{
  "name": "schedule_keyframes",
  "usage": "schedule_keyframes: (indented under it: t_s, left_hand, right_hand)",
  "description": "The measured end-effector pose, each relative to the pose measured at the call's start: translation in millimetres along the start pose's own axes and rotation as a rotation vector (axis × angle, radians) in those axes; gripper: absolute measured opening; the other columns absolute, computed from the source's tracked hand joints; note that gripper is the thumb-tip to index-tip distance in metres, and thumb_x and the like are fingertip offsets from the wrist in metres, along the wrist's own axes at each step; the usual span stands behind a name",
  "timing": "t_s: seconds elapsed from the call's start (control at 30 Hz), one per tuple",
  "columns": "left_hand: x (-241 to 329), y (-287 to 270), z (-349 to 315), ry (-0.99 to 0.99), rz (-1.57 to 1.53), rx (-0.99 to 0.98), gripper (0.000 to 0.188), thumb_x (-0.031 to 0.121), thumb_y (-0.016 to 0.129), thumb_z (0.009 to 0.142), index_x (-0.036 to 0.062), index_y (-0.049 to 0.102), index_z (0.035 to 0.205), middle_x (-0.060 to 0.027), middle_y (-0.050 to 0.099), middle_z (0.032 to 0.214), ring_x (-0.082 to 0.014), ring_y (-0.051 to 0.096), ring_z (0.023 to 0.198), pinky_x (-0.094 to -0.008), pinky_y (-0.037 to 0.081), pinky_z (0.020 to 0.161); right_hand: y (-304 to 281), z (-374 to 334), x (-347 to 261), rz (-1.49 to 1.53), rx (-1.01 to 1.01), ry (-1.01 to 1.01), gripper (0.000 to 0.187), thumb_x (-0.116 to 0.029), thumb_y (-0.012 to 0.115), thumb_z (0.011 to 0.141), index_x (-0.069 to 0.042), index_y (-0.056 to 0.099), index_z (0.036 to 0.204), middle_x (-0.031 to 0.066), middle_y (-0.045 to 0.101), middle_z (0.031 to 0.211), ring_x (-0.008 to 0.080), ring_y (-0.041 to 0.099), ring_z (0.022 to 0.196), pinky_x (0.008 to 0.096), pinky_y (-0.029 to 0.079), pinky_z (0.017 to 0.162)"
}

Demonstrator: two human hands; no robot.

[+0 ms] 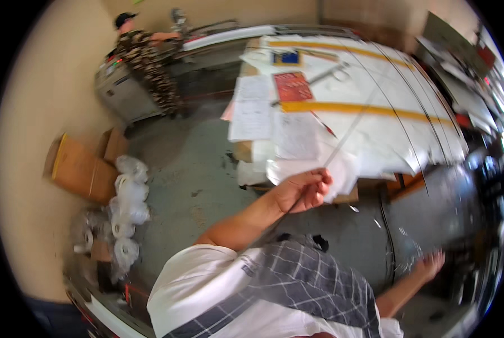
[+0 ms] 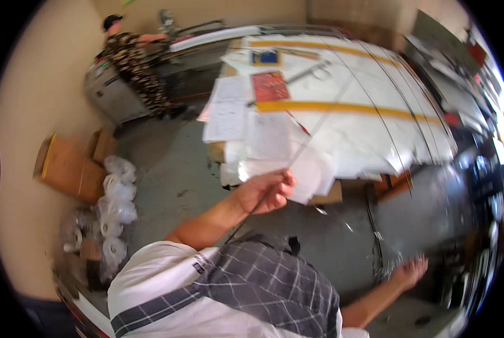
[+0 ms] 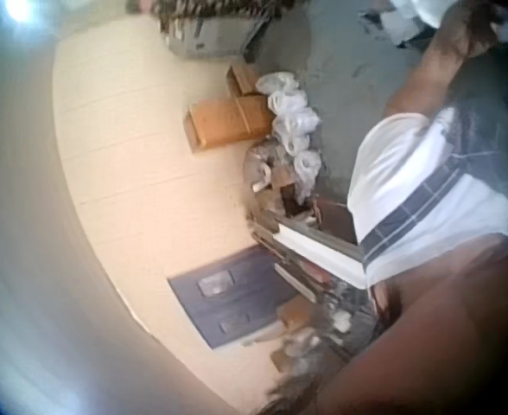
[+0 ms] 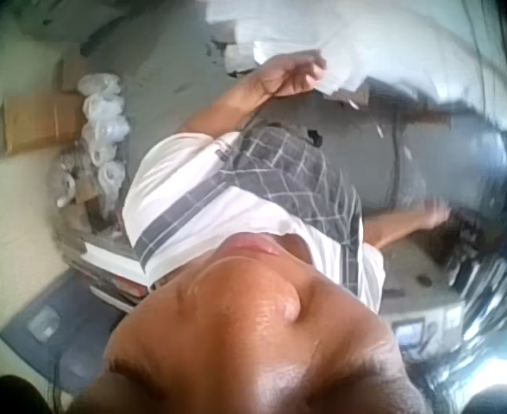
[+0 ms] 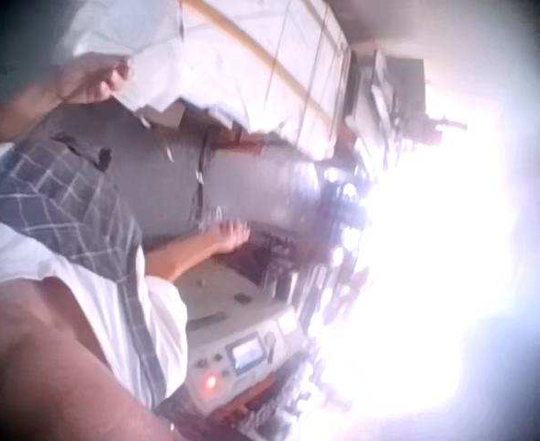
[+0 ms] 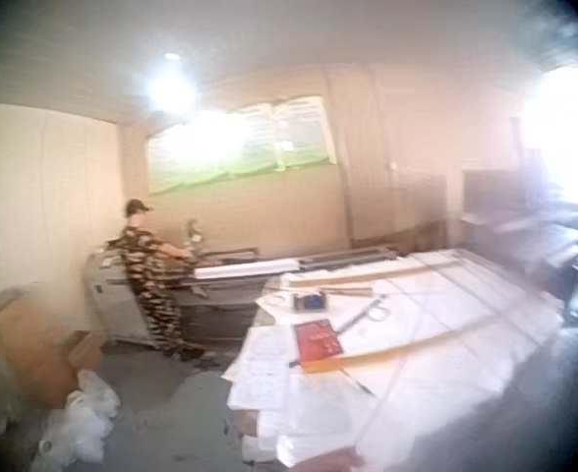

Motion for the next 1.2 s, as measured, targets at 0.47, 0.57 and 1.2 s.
schedule_keyframes:
  t_s: [0.47,0.57,1.2]
  left_hand:
    - [-29.2,-26.5,19.1,-0.179,-0.055,0.059,0.015,0.010,0.047,0.092,0.0107,0.053,0.106,-0.0038,0.051,0.097,-0.0103,0.048,0.075,-0.0203,0.040,0.052]
    - [-21.9,-17.3,15.1,-0.091,-0.234,-0.022,0.011,0.011,0.040,0.095,0.0089,0.045,0.104,-0.0068,0.047,0.104,-0.0146,0.052,0.084,-0.0259,0.046,0.054]
    - [-38.0,8.4,38.0,-0.293,0.033,0.028,0.012,0.007,0.040,0.094,0.0052,0.046,0.105,-0.0091,0.048,0.098,-0.0116,0.049,0.069,-0.0223,0.043,0.049]
  right_hand:
    - [145.1,-285.5,105.5,-0.175,-1.369,1.151,0.039,-0.032,0.043,0.095,-0.010,0.042,0.063,-0.0064,0.028,0.049,0.0048,0.025,0.041,0.0219,0.020,0.037]
    - [138.6,-247.9,83.6,0.042,-1.203,1.156,0.038,-0.031,0.039,0.096,-0.009,0.043,0.065,-0.0060,0.027,0.049,0.0057,0.024,0.040,0.0218,0.021,0.037]
    - [90.4,-119.8,8.6,0.011,-0.343,0.199,0.024,-0.025,0.048,0.090,-0.003,0.054,0.096,0.0091,0.061,0.088,0.0172,0.057,0.071,0.0323,0.050,0.061]
Point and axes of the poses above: each hand's wrist, its own z-axis towards the middle knuckle, its own y-axis out of the palm, x = y × z, the point moved 6 cm from there along z, towards the middle knuckle
